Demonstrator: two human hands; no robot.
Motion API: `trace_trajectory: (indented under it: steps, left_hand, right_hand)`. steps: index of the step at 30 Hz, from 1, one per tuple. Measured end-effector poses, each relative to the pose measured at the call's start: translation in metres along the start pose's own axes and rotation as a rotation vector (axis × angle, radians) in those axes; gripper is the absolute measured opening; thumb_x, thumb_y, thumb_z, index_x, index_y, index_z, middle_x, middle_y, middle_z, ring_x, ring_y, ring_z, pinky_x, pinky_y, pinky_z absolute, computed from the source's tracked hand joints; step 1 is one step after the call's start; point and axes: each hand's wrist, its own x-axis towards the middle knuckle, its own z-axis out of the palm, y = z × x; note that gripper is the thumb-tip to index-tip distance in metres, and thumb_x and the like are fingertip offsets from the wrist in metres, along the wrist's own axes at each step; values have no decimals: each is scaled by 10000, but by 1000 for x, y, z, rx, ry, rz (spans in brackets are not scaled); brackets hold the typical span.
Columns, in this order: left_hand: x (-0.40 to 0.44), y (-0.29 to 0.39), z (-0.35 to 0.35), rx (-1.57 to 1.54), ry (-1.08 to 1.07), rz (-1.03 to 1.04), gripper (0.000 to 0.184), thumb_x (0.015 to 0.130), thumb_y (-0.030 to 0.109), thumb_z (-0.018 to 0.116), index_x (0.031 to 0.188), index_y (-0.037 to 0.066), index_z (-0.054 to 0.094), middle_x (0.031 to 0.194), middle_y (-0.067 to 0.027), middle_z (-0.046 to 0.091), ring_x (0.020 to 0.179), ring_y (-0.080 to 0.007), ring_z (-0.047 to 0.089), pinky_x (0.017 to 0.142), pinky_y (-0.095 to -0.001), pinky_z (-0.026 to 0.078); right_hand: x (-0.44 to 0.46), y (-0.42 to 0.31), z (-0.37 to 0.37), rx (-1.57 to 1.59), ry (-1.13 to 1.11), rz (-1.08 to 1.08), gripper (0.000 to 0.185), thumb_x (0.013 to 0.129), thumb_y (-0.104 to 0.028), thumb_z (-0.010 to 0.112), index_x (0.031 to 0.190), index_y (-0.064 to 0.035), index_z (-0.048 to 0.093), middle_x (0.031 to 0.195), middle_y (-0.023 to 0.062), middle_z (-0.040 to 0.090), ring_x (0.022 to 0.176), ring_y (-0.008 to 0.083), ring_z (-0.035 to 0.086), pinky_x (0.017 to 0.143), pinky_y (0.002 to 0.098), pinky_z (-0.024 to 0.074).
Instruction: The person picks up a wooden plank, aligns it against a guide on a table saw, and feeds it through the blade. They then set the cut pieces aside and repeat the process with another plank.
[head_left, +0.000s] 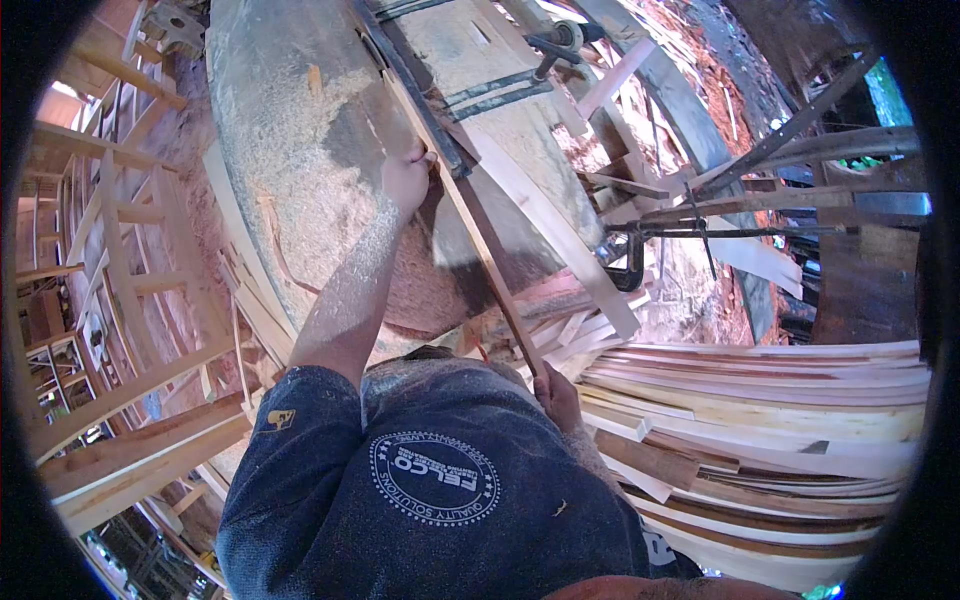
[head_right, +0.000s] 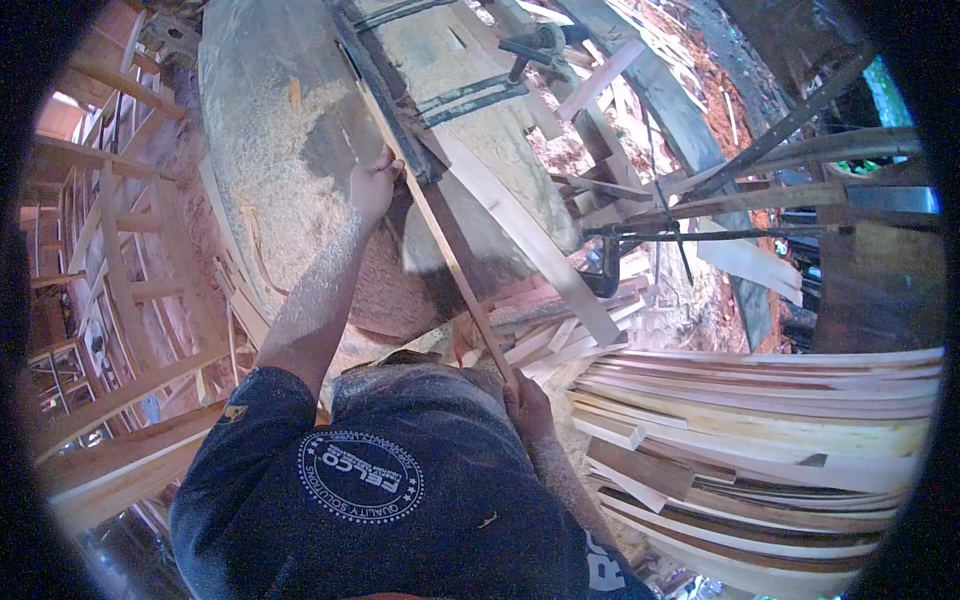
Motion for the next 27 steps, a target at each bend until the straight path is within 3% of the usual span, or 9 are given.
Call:
trace_trajectory:
  steps: [7,10,13,27]
  left_hand:
    - [21,-11,-3,37,-13,11,253,968,168,712,1160,10,760,703,-54,688,659,-92,650,586,-308,517]
    - [24,-6,-4,114,18,58,223,993,168,707,1045,-36,782,712,-19,665,644,-55,591,571,-275,504]
    - [29,-5,-5,0,-20,22,224,998,174,703,957,-33,778,703,-10,650,638,-55,583,559,-275,488]
    - [61,-13,-8,-131,-60,23,208,1018,143,664,904,-19,724,720,-15,650,638,-82,601,561,-271,480]
  right_hand:
    - [10,-12,2,2,0,6,462,1051,-353,554,1410,-63,577,1022,252,684,921,405,682,824,474,538]
    - [14,-13,3,-25,19,-34,475,1054,-365,552,1418,-60,571,1025,248,686,925,405,682,832,471,538]
    - [18,-15,4,-44,12,-28,486,1056,-378,552,1419,-55,569,1043,246,690,946,406,685,849,469,539]
    - [41,-43,6,-6,-10,6,472,1060,-375,536,1408,-58,572,1157,266,693,1067,419,687,923,467,537]
